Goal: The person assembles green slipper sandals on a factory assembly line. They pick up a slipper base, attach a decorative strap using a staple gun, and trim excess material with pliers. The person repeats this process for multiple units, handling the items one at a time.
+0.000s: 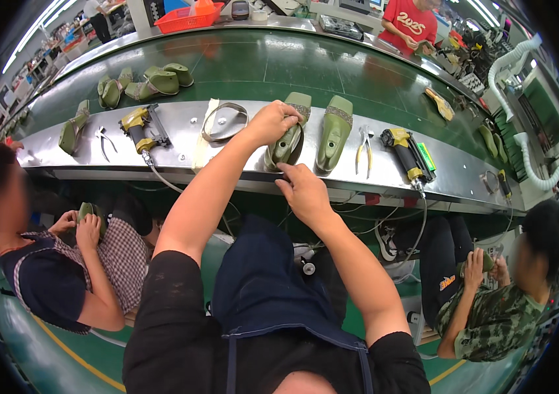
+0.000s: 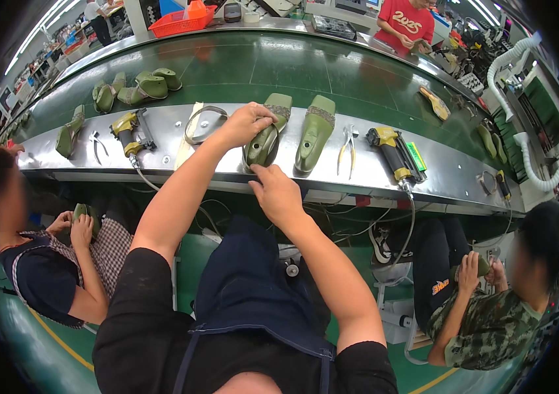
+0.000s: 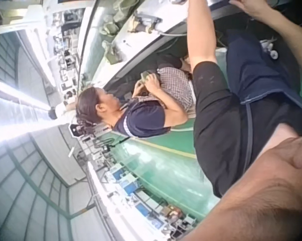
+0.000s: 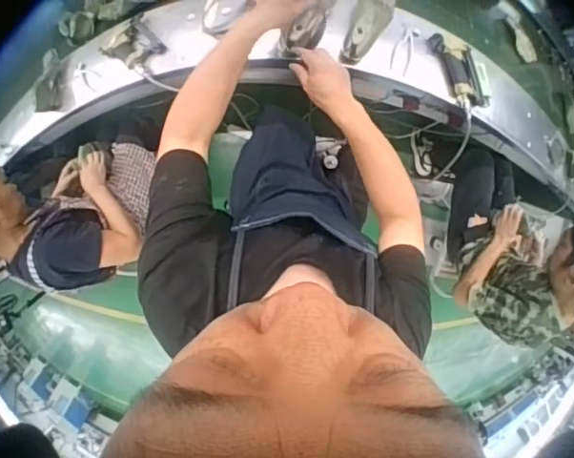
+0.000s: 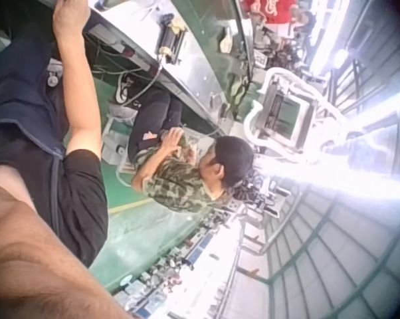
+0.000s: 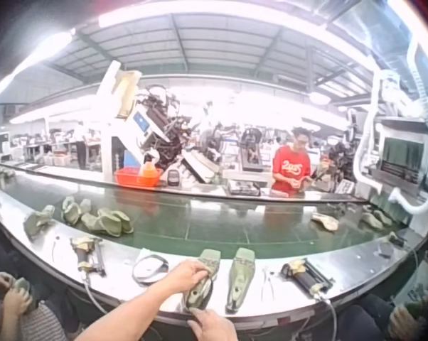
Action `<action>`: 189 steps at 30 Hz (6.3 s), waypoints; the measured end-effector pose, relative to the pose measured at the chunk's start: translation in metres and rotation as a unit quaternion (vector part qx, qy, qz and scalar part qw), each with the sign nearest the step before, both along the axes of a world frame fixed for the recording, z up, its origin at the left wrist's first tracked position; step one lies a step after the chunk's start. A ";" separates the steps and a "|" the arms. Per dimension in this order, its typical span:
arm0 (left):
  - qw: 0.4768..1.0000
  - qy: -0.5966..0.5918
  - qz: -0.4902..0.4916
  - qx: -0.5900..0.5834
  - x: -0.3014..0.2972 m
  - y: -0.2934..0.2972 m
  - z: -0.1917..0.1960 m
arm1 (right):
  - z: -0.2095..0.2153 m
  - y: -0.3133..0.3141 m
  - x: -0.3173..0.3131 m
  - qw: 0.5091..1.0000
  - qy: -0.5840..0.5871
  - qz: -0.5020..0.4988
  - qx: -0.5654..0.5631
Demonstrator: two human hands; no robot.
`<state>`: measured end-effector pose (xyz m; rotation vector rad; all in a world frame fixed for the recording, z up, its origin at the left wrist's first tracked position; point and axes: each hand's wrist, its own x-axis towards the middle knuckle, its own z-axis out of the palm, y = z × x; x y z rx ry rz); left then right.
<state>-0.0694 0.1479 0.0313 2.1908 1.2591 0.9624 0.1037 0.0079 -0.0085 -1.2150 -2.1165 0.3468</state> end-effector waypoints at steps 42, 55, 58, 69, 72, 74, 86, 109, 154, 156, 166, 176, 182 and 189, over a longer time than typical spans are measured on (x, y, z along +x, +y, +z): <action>0.734 -0.311 -0.002 -0.603 0.116 -0.310 -0.182 | -0.146 -0.166 0.135 0.851 0.282 -0.187 -0.402; 0.593 -0.396 0.024 -0.700 0.117 -0.331 -0.210 | -0.173 -0.152 0.122 0.855 0.214 -0.149 -0.448; 0.730 -0.273 -0.007 -0.626 0.110 -0.317 -0.211 | -0.171 -0.149 0.122 0.851 0.228 -0.129 -0.454; 0.765 -0.264 -0.034 -0.586 0.099 -0.287 -0.258 | -0.194 -0.147 0.129 0.875 0.213 -0.139 -0.413; 0.668 -0.379 -0.038 -0.639 0.100 -0.273 -0.245 | -0.179 -0.151 0.145 0.663 0.423 -0.159 -0.597; 0.654 -0.402 -0.059 -0.638 0.102 -0.266 -0.242 | -0.186 -0.154 0.146 0.625 0.499 -0.157 -0.579; 0.786 -0.307 -0.107 -0.526 0.112 -0.232 -0.238 | -0.176 -0.151 0.143 0.738 0.472 -0.161 -0.456; 0.961 -0.069 -0.111 -0.244 0.104 -0.241 -0.209 | -0.149 -0.167 0.129 0.923 0.197 -0.177 -0.281; 0.971 -0.061 -0.040 -0.227 0.109 -0.252 -0.210 | -0.147 -0.145 0.114 0.896 0.153 -0.253 -0.330; 0.972 -0.058 -0.037 -0.225 0.109 -0.253 -0.210 | -0.146 -0.145 0.115 0.892 0.139 -0.257 -0.346; 0.950 -0.080 -0.007 -0.301 0.096 -0.290 -0.229 | -0.151 -0.176 0.124 0.866 0.095 -0.188 -0.453; 0.915 -0.053 -0.106 -0.386 0.072 -0.291 -0.209 | -0.170 -0.189 0.127 0.855 0.195 -0.170 -0.449; 0.689 -0.378 -0.054 -0.616 0.074 -0.328 -0.236 | -0.149 -0.194 0.119 0.804 0.257 -0.128 -0.520; 0.643 -0.395 -0.068 -0.653 0.087 -0.344 -0.224 | -0.142 -0.197 0.123 0.654 0.329 -0.100 -0.674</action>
